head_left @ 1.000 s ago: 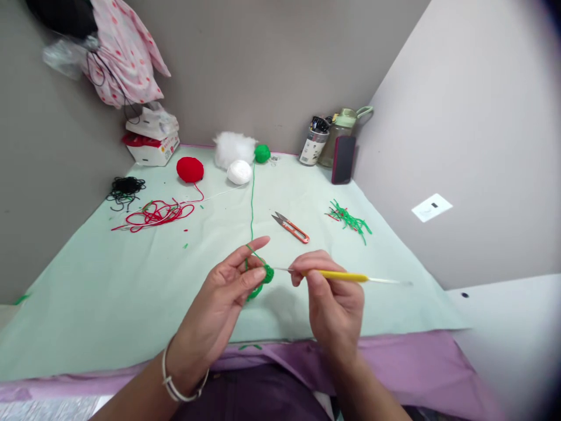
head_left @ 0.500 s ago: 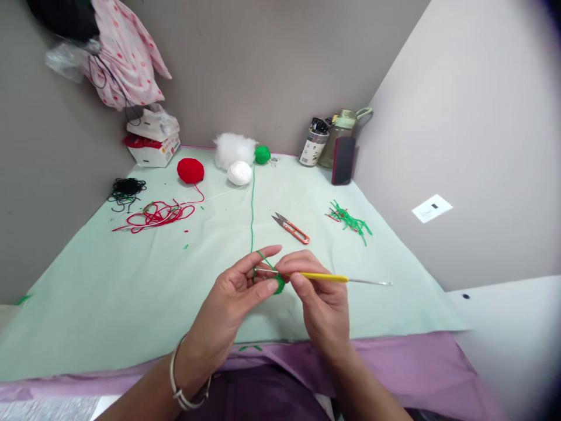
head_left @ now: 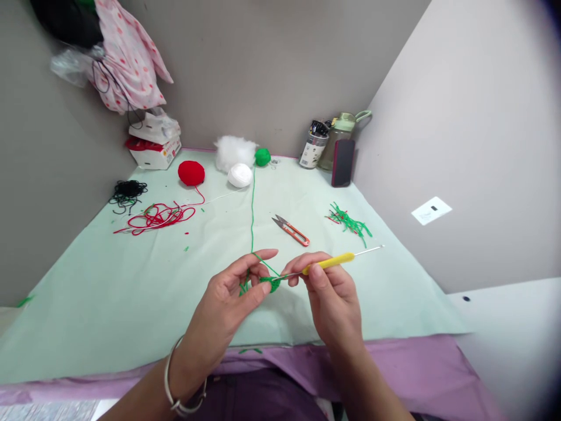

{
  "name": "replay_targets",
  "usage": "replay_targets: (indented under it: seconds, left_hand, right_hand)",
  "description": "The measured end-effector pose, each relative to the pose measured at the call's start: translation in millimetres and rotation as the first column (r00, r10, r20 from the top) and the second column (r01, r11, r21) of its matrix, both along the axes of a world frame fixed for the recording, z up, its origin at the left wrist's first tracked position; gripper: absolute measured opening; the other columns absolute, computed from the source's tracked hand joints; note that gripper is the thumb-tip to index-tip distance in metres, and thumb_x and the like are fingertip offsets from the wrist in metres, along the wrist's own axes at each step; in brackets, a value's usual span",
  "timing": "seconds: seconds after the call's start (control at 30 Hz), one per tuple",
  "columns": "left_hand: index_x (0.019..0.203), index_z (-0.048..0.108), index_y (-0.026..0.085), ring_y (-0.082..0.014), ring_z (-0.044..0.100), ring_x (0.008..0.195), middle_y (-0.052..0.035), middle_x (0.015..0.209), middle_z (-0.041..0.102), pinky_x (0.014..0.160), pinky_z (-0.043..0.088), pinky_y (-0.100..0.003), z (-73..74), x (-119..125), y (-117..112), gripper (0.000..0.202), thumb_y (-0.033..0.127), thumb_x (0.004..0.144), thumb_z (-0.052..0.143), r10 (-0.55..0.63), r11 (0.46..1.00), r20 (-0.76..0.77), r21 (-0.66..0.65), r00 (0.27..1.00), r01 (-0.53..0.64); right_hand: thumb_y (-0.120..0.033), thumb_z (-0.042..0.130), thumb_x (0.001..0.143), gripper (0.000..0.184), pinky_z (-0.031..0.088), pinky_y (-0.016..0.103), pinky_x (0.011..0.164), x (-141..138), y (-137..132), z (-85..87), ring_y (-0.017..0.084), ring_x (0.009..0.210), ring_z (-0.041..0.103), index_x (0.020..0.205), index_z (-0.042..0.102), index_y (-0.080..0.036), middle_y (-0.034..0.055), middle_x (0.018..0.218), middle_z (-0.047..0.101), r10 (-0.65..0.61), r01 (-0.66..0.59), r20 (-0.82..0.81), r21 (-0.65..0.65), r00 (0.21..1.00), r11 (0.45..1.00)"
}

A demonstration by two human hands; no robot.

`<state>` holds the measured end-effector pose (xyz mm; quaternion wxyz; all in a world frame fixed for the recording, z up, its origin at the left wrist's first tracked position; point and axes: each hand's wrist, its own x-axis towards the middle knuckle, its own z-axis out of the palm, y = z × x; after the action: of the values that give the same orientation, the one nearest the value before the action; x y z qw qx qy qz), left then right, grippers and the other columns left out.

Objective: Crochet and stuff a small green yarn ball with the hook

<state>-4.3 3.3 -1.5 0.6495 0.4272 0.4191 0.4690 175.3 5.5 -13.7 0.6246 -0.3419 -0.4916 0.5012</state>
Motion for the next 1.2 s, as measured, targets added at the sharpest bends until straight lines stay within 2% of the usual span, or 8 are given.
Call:
replay_targets:
  seconds: [0.37, 0.57, 0.7, 0.77, 0.83, 0.97, 1.07, 1.2]
  left_hand:
    - [0.116, 0.084, 0.037, -0.0179, 0.055, 0.090, 0.0009, 0.090, 0.065, 0.088, 0.044, -0.030, -0.7, -1, -2, 0.028, 0.026, 0.090, 0.080, 0.073, 0.996, -0.071, 0.057, 0.995, -0.069]
    - [0.113, 0.084, 0.032, -0.0139, 0.052, 0.076, 0.0017, 0.087, 0.064, 0.078, 0.044, -0.027, 1.0, 7, -6, 0.030, 0.023, 0.084, 0.086, 0.167, 0.984, -0.159, 0.094, 0.973, -0.153]
    - [0.132, 0.076, 0.029, -0.0086, 0.041, 0.063, 0.0031, 0.082, 0.062, 0.058, 0.034, -0.021, 4.9, 10, -5, 0.051, 0.032, 0.083, 0.088, 0.053, 0.988, 0.115, -0.149, 0.992, -0.036]
    - [0.133, 0.076, 0.025, -0.0055, 0.026, 0.055, 0.0051, 0.075, 0.057, 0.053, 0.026, -0.020, 8.1, 8, -3, 0.055, 0.033, 0.081, 0.090, 0.007, 0.961, 0.252, -0.268, 0.968, 0.063]
    - [0.127, 0.079, 0.021, -0.0049, 0.019, 0.055, 0.0059, 0.071, 0.054, 0.054, 0.028, -0.019, 11.2, 4, 1, 0.050, 0.031, 0.079, 0.091, 0.012, 0.949, 0.315, -0.303, 0.949, 0.089]
    - [0.121, 0.082, 0.023, -0.0076, 0.034, 0.060, 0.0034, 0.074, 0.057, 0.061, 0.036, -0.020, 12.4, 1, 3, 0.042, 0.028, 0.080, 0.090, 0.013, 0.970, 0.303, -0.237, 0.953, 0.062]
    - [0.118, 0.084, 0.026, -0.0146, 0.054, 0.081, -0.0007, 0.085, 0.064, 0.078, 0.045, -0.025, 8.3, 3, 1, 0.038, 0.029, 0.081, 0.089, -0.007, 0.985, 0.239, -0.169, 0.971, 0.048]
    - [0.121, 0.083, 0.030, -0.0161, 0.058, 0.087, -0.0006, 0.092, 0.068, 0.084, 0.047, -0.028, 1.7, 6, -1, 0.039, 0.033, 0.083, 0.089, 0.054, 0.994, 0.129, -0.102, 0.990, -0.040]
  right_hand:
    - [-0.016, 0.049, 0.109, 0.025, 0.058, 0.033, 0.081, 2, -13, 6.0, 0.019, 0.090, 0.071, 0.111, 0.072, -0.024, 0.0044, 0.096, 0.075, -0.183, 0.034, 0.412, 0.343, 0.893, 0.939]
    - [-0.009, 0.049, 0.105, 0.028, 0.060, 0.038, 0.075, -3, -12, -0.1, 0.022, 0.088, 0.072, 0.124, 0.065, -0.021, 0.0111, 0.099, 0.077, -0.418, -0.050, 0.568, 0.631, 0.709, 0.774]
    - [-0.010, 0.059, 0.101, 0.033, 0.062, 0.038, 0.074, -2, -13, -8.9, 0.024, 0.091, 0.074, 0.128, 0.071, -0.026, 0.0106, 0.103, 0.078, -0.588, -0.064, 0.574, 0.745, 0.571, 0.664]
    - [-0.012, 0.061, 0.101, 0.033, 0.062, 0.037, 0.074, -1, -14, -9.4, 0.024, 0.094, 0.075, 0.125, 0.075, -0.030, 0.0092, 0.106, 0.078, -0.562, -0.028, 0.567, 0.718, 0.602, 0.695]
    - [-0.015, 0.059, 0.104, 0.028, 0.061, 0.037, 0.072, -1, -15, -7.0, 0.023, 0.089, 0.074, 0.120, 0.077, -0.030, 0.0078, 0.101, 0.078, -0.452, 0.086, 0.496, 0.597, 0.742, 0.797]
    - [-0.022, 0.057, 0.107, 0.022, 0.057, 0.033, 0.067, -5, -11, -2.3, 0.019, 0.077, 0.067, 0.105, 0.079, -0.026, 0.0048, 0.086, 0.074, -0.238, 0.176, 0.171, 0.312, 0.956, 0.933]
    - [-0.025, 0.060, 0.106, 0.020, 0.058, 0.034, 0.071, -9, -6, -2.8, 0.021, 0.086, 0.070, 0.102, 0.080, -0.025, 0.0069, 0.094, 0.077, -0.145, 0.097, 0.164, 0.268, 0.976, 0.959]
    - [-0.020, 0.058, 0.107, 0.023, 0.061, 0.035, 0.076, -10, -8, -5.2, 0.021, 0.088, 0.073, 0.111, 0.079, -0.028, 0.0064, 0.100, 0.079, -0.168, 0.071, 0.302, 0.307, 0.938, 0.949]
